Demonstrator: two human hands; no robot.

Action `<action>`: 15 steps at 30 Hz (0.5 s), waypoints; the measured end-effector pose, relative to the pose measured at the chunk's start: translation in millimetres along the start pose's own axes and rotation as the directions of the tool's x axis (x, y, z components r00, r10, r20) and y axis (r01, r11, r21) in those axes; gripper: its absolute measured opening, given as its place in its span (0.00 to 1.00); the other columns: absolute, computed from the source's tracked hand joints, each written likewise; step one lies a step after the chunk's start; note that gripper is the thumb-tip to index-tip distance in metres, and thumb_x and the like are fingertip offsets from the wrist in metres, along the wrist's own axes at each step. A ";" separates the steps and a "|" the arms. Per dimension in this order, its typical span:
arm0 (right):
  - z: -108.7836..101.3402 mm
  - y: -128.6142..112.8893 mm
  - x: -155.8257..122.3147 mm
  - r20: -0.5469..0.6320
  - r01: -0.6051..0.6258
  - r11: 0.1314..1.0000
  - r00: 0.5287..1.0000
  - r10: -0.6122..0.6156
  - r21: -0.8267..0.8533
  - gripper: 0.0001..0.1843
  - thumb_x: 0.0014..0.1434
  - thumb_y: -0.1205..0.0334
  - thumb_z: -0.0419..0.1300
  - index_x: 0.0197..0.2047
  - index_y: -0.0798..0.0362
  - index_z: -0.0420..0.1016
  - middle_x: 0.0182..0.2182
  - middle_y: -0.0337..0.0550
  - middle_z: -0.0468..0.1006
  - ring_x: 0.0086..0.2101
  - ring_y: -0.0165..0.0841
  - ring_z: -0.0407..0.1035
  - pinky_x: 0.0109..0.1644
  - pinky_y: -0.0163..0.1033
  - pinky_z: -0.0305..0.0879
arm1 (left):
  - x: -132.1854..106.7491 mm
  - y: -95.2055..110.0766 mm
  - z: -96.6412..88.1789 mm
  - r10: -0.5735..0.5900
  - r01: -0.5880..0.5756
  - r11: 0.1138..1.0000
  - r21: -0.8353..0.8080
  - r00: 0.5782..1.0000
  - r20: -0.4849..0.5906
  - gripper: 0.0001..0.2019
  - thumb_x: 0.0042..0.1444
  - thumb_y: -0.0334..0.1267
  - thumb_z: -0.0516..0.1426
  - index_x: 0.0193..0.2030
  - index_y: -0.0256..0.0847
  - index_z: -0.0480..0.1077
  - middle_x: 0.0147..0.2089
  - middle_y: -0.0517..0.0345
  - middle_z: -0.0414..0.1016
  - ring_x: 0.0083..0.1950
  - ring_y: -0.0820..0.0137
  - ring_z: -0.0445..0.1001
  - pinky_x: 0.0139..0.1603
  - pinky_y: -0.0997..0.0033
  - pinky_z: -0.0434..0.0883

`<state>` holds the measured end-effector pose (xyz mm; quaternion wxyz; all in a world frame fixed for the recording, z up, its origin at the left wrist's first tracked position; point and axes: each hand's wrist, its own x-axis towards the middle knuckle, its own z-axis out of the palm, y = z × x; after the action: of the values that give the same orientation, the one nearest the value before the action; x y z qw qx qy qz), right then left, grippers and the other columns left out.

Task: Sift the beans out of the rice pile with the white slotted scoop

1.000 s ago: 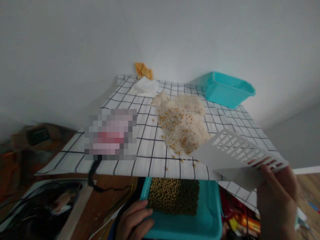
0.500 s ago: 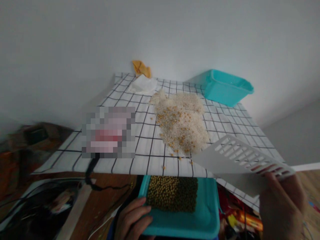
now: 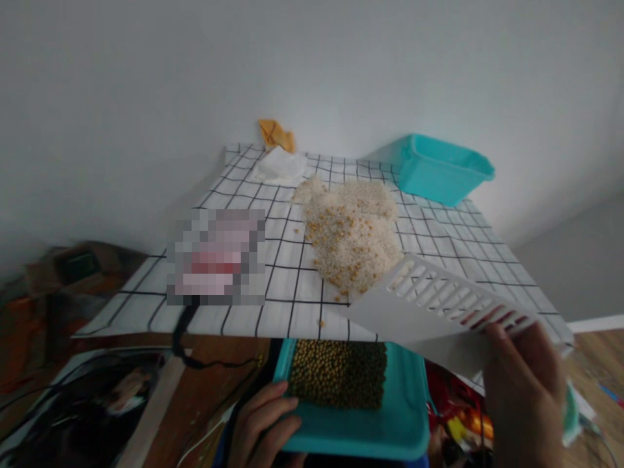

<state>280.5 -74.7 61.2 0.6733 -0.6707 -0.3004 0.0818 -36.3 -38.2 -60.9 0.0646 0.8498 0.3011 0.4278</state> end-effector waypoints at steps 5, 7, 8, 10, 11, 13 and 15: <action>31.0 -10.4 -0.7 0.195 0.061 0.996 0.978 -0.074 0.072 0.08 0.58 0.55 0.68 0.36 0.50 0.80 0.32 0.43 0.81 0.31 0.36 0.76 0.34 0.37 0.71 | -0.3 -0.7 -2.1 0.017 -0.017 1.000 -0.013 1.000 0.003 0.07 0.67 0.36 0.54 0.45 0.41 0.73 0.46 0.51 0.75 0.57 0.60 0.75 0.54 0.62 0.77; 35.6 -10.6 4.7 0.274 0.083 0.993 0.956 -0.104 0.087 0.08 0.58 0.55 0.69 0.37 0.50 0.80 0.30 0.42 0.81 0.30 0.35 0.75 0.32 0.36 0.70 | -0.9 -0.6 -3.1 0.009 -0.008 1.000 -0.007 1.000 0.017 0.07 0.68 0.36 0.53 0.45 0.40 0.72 0.46 0.51 0.74 0.58 0.61 0.74 0.56 0.63 0.76; 35.7 -10.2 7.7 0.302 0.085 0.993 0.947 -0.106 0.084 0.09 0.58 0.55 0.69 0.39 0.50 0.80 0.30 0.41 0.80 0.29 0.34 0.74 0.31 0.36 0.69 | -1.1 -0.3 -3.3 0.004 -0.004 1.000 -0.005 1.000 0.022 0.07 0.68 0.35 0.53 0.45 0.40 0.72 0.46 0.51 0.74 0.58 0.61 0.74 0.56 0.64 0.76; 32.4 -9.9 12.3 0.348 0.056 0.996 0.935 -0.076 0.069 0.10 0.58 0.55 0.69 0.42 0.49 0.81 0.31 0.40 0.80 0.30 0.34 0.73 0.32 0.36 0.68 | -1.0 0.2 -3.1 -0.004 0.004 1.000 -0.003 1.000 0.013 0.07 0.69 0.35 0.53 0.45 0.41 0.72 0.46 0.51 0.74 0.58 0.61 0.74 0.56 0.63 0.76; 29.7 -10.2 13.4 0.358 0.033 0.998 0.932 -0.053 0.061 0.10 0.58 0.55 0.69 0.43 0.48 0.81 0.31 0.40 0.80 0.30 0.34 0.73 0.32 0.37 0.68 | -0.8 0.3 -2.8 -0.004 0.004 1.000 -0.005 1.000 0.007 0.07 0.69 0.35 0.53 0.45 0.41 0.72 0.46 0.51 0.74 0.58 0.61 0.74 0.55 0.62 0.77; 23.0 -11.6 13.5 0.337 -0.020 0.999 0.941 0.003 0.048 0.11 0.57 0.54 0.69 0.42 0.48 0.81 0.31 0.40 0.80 0.31 0.35 0.73 0.34 0.38 0.67 | -0.2 0.1 -1.7 0.014 -0.014 1.000 -0.011 1.000 -0.008 0.08 0.69 0.37 0.53 0.45 0.42 0.73 0.45 0.51 0.75 0.57 0.61 0.75 0.54 0.62 0.77; 15.8 -12.7 12.9 0.238 -0.044 0.998 0.971 0.030 0.055 0.11 0.56 0.54 0.69 0.40 0.49 0.81 0.32 0.41 0.80 0.32 0.36 0.73 0.36 0.39 0.67 | 0.0 -0.4 -0.4 0.031 -0.032 0.999 -0.013 0.999 -0.014 0.08 0.68 0.37 0.53 0.45 0.41 0.73 0.44 0.51 0.75 0.57 0.60 0.75 0.54 0.62 0.78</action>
<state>279.0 -55.7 75.8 0.6507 -0.6413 -0.3634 0.1826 -36.8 -38.0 -60.8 0.0613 0.8510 0.2853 0.4365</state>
